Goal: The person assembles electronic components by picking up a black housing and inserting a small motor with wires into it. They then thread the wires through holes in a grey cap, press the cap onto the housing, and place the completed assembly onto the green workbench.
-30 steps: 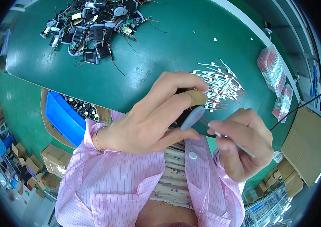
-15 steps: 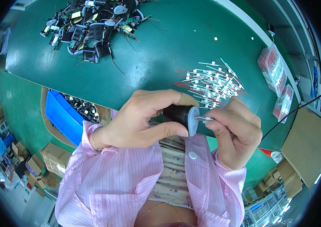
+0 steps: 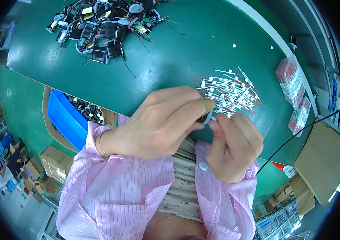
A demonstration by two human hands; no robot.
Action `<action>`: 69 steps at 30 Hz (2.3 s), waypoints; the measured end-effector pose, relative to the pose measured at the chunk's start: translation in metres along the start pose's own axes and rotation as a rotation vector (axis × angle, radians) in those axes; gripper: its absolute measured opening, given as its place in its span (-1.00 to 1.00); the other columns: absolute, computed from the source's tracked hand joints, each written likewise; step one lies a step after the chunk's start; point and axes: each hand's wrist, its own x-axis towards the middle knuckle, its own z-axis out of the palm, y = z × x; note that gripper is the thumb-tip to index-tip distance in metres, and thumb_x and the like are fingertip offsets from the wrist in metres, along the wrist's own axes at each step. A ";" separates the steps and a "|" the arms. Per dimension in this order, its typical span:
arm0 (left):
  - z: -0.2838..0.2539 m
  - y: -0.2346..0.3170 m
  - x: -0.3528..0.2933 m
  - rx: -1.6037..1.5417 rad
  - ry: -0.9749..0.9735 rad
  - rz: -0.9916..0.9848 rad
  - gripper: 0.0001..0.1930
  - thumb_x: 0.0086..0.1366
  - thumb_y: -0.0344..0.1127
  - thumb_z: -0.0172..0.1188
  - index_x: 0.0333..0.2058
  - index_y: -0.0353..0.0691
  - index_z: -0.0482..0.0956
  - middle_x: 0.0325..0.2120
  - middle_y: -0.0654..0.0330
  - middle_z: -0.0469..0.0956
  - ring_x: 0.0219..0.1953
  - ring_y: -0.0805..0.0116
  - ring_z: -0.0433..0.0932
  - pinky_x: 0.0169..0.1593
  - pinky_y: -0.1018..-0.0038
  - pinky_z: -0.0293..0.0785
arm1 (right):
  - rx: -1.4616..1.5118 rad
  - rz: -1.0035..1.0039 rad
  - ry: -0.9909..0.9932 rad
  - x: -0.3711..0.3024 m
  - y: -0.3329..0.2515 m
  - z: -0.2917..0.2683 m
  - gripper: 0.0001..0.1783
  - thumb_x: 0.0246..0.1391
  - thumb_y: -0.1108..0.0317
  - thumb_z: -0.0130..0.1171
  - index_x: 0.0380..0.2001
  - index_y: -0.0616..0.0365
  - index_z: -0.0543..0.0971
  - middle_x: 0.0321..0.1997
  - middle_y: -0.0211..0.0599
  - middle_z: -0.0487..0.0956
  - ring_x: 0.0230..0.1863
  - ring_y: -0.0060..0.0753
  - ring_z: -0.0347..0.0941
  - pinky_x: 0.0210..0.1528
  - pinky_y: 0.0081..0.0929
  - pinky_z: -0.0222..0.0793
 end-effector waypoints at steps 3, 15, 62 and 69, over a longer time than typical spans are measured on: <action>-0.003 -0.008 0.001 0.042 -0.010 -0.133 -0.62 -0.03 -0.51 0.28 -0.16 -0.36 0.53 -0.37 0.03 0.55 -0.41 0.12 0.52 -0.37 0.33 0.43 | -0.039 0.037 0.026 0.007 0.013 0.010 -0.90 -0.18 0.58 0.24 -0.49 0.28 0.57 -0.69 -0.23 0.37 -0.71 -0.22 0.29 -0.65 -0.36 0.15; -0.036 -0.096 0.022 1.331 0.269 -0.237 -0.82 -0.02 -0.39 0.26 -0.47 -0.41 0.57 -0.29 0.09 0.40 -0.14 0.11 0.31 -0.08 0.20 0.18 | -0.370 0.294 0.350 0.095 0.165 -0.024 -0.71 0.09 0.26 0.09 -0.36 0.31 0.62 -0.43 -0.07 0.64 -0.35 -0.11 0.59 -0.23 -0.30 0.45; 0.017 -0.003 0.005 -0.364 0.086 -0.334 -0.94 0.08 -0.46 0.32 -0.50 -0.31 0.63 -0.35 0.20 0.49 -0.39 0.49 0.46 -0.38 0.60 0.36 | 0.801 0.201 0.083 -0.001 0.028 -0.011 -0.91 -0.01 0.65 0.18 -0.38 0.38 0.62 -0.31 -0.08 0.56 -0.40 -0.43 0.53 -0.44 -0.60 0.49; 0.012 -0.002 0.004 -0.541 -0.007 -0.266 -0.95 0.06 -0.51 0.30 -0.46 -0.34 0.65 -0.38 0.11 0.50 -0.37 0.42 0.48 -0.33 0.54 0.37 | 1.078 0.297 0.021 -0.006 0.031 -0.009 -0.91 0.01 0.60 0.19 -0.38 0.38 0.63 -0.32 -0.02 0.57 -0.45 -0.40 0.53 -0.46 -0.59 0.48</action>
